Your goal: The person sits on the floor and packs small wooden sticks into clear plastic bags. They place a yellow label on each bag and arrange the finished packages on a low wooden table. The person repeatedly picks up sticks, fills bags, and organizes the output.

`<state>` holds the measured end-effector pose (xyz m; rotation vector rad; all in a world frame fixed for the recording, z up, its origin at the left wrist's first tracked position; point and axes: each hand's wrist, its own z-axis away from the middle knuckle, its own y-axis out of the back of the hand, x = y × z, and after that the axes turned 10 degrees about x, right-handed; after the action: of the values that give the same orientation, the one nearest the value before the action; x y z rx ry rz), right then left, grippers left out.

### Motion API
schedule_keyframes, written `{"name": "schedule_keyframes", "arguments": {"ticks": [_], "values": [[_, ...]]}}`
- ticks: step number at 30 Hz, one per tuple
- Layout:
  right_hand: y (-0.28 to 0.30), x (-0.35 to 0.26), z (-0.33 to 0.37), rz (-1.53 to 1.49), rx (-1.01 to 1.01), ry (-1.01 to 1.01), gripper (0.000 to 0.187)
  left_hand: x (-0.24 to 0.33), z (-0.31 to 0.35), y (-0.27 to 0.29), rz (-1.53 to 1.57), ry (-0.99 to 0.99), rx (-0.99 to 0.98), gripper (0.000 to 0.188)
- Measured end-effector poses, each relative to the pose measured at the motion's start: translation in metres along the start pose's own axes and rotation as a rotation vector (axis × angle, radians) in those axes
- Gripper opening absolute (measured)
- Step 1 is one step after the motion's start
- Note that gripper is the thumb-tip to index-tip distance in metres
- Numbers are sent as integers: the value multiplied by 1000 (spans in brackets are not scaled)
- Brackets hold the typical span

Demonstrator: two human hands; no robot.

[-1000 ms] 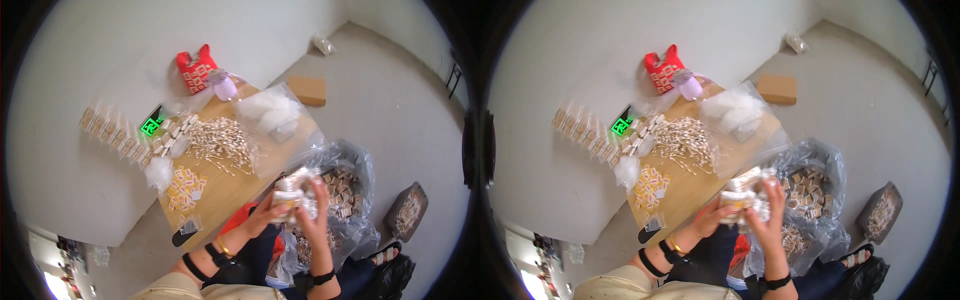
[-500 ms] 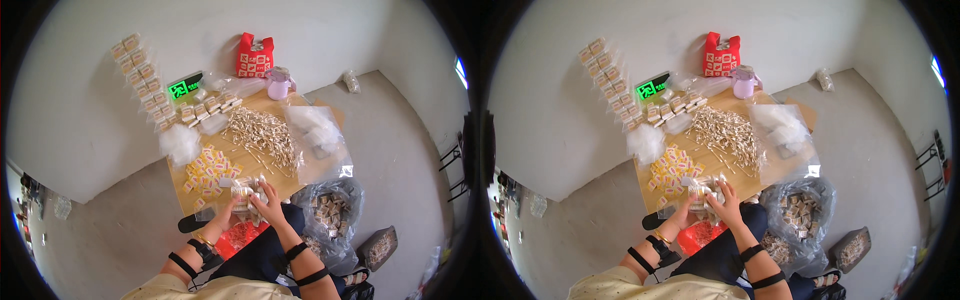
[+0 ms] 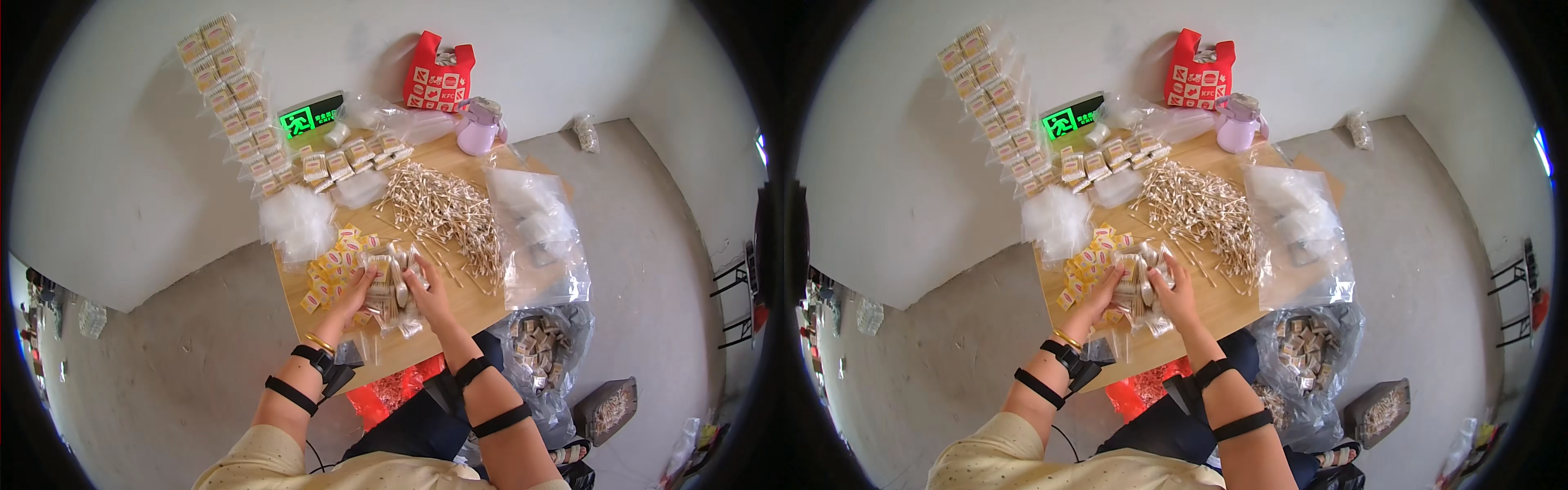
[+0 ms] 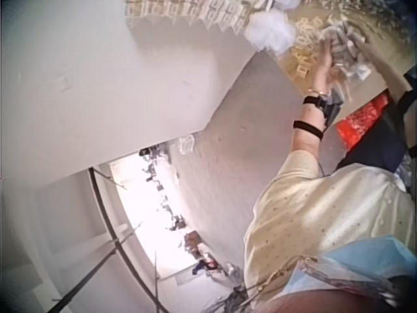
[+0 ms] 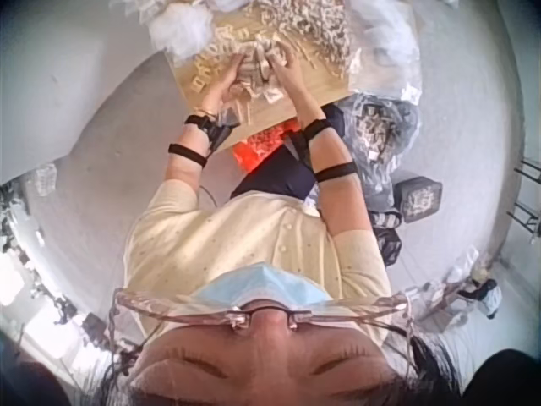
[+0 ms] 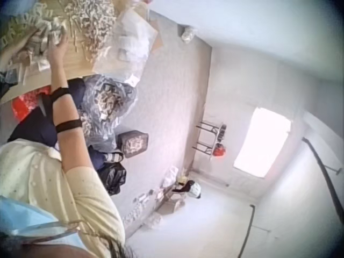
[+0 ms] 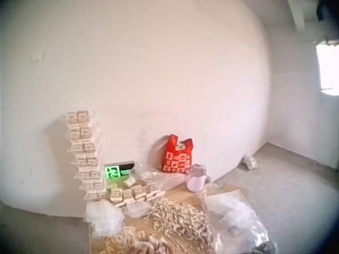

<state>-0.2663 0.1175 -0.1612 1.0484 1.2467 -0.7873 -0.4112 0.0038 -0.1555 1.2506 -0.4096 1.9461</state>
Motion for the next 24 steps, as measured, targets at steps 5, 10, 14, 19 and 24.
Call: {"name": "schedule_keyframes", "arguments": {"ticks": [5, 10, 14, 19, 24], "values": [[23, 11, -13, -176, 125, -162, 44, -22, -17, 0, -197, -424, 245, 45], [39, 37, -12, -122, 221, -73, 34, -6, 21, -17, -538, -705, 506, 50], [48, 46, 10, -140, 268, 23, 34, -14, 77, -26, -678, -903, 514, 60], [80, 39, 38, -102, 325, 20, 28, -36, 105, -31, -770, -741, 413, 81], [115, 42, 58, -43, 244, -87, 20, -40, 99, -29, -791, -750, 415, 80]]}}
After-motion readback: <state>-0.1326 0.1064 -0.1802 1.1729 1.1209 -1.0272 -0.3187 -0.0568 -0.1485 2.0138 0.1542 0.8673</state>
